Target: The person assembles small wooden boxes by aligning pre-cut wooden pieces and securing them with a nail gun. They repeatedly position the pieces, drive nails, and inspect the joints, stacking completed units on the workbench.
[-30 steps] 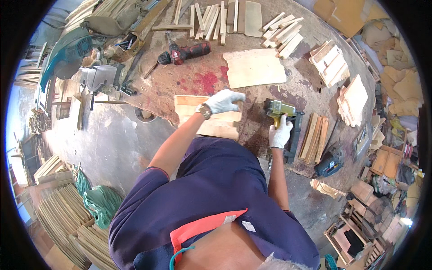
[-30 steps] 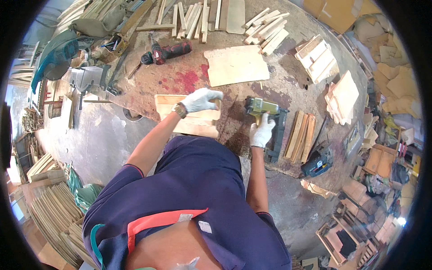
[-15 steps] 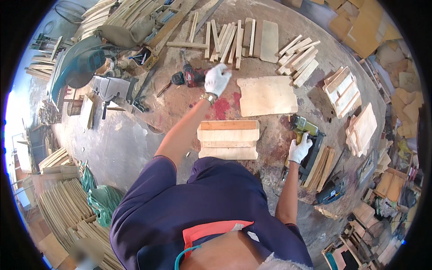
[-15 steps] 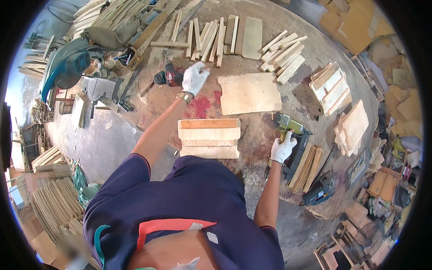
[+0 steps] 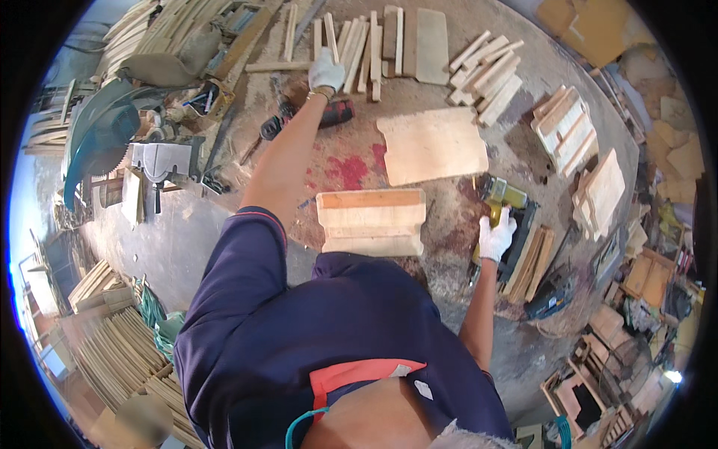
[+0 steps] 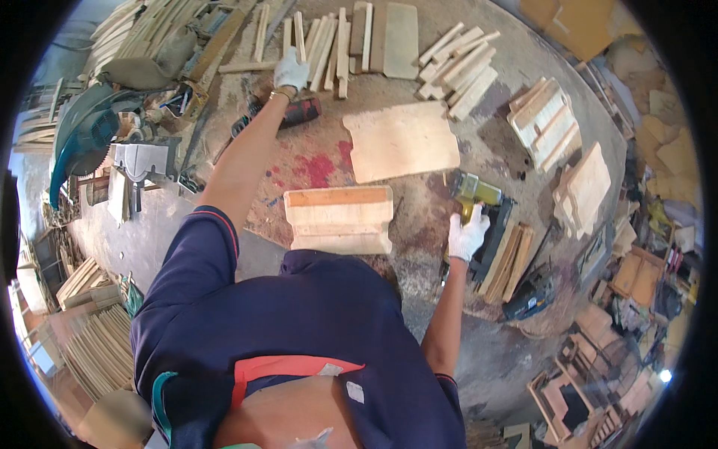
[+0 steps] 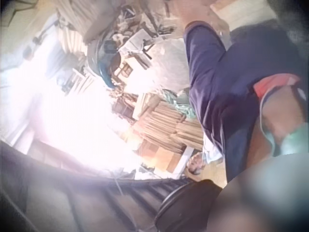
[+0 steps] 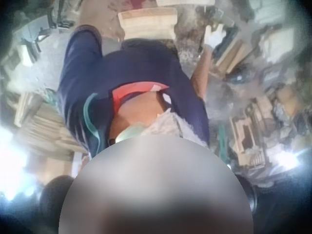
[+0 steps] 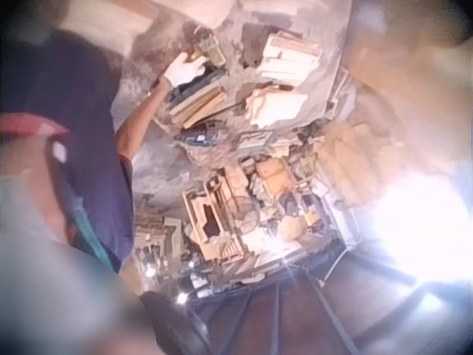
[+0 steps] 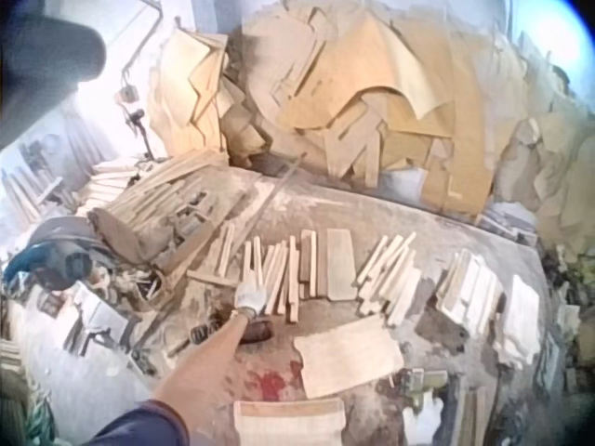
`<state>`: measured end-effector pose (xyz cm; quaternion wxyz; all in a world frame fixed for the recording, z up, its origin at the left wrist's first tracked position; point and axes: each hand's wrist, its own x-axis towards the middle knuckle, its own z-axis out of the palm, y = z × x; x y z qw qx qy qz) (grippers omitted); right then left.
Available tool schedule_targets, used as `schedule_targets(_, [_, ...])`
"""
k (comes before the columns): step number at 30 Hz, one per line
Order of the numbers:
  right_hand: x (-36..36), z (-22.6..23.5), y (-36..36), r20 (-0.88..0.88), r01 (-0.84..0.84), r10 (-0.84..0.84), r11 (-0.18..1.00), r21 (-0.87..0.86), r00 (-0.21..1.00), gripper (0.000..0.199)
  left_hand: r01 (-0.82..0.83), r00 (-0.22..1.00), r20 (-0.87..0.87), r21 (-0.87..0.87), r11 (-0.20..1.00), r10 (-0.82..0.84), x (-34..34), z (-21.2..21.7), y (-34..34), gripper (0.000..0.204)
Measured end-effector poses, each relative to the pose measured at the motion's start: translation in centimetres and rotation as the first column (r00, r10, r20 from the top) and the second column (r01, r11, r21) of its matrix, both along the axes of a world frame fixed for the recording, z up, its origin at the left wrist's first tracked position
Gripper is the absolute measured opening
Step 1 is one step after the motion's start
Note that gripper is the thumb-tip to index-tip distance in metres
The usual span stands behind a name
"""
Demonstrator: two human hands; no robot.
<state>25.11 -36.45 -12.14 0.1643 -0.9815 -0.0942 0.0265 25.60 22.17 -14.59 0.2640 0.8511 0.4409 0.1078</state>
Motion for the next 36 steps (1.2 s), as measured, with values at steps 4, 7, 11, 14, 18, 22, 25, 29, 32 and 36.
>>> schedule_targets(4, [-2.7,3.2,3.5,0.191,-0.069,0.057,0.996,0.058,0.980,0.064,0.194,0.819,0.524,-0.636,0.747,0.234,-3.3,1.7,-3.8,0.049])
schedule_targets(7, [-5.5,4.7,7.3,0.017,-0.145,0.150,0.916,0.374,0.989,0.053,0.513,0.712,0.683,-0.665,0.543,0.163,-8.7,3.6,-11.0,0.041])
schedule_targets(11, [-9.2,4.6,11.6,0.022,-0.400,0.514,0.640,0.656,0.858,0.044,0.560,0.781,0.623,-0.668,0.490,-0.042,-17.0,5.1,-22.2,0.032])
schedule_targets(14, [-12.1,4.3,13.2,-0.128,-0.456,0.707,0.573,0.681,0.696,0.049,0.429,0.889,0.434,-0.675,0.601,-0.147,-21.9,6.0,-27.9,0.024])
schedule_targets(18, [-14.0,4.8,12.4,-0.259,-0.516,0.810,0.547,0.659,0.527,0.044,0.470,0.878,0.236,-0.585,0.661,-0.416,-26.8,6.8,-30.3,0.032])
schedule_targets(22, [-14.2,5.1,9.2,-0.372,-0.522,0.818,0.569,0.636,0.438,0.032,0.626,0.743,0.082,-0.437,0.647,-0.664,-29.5,6.4,-30.4,0.040])
schedule_targets(25, [-14.5,4.2,7.0,-0.315,-0.541,0.819,0.559,0.628,0.480,0.031,0.691,0.710,0.031,-0.226,0.687,-0.704,-29.8,4.8,-30.9,0.049])
schedule_targets(29, [-14.5,2.9,4.1,-0.630,0.012,0.622,0.707,0.707,0.465,0.035,0.589,0.800,-0.006,0.198,0.783,-0.600,-28.4,1.9,-31.3,0.046])
schedule_targets(32, [-14.5,2.3,2.5,-0.601,0.161,0.576,0.635,0.756,0.554,0.034,0.643,0.748,-0.118,0.369,0.671,-0.653,-27.3,0.0,-30.6,0.039])
schedule_targets(36, [-14.4,2.3,1.2,-0.542,0.163,0.549,0.591,0.790,0.636,0.034,0.660,0.731,-0.205,0.456,0.598,-0.651,-25.5,-1.1,-28.8,0.028])
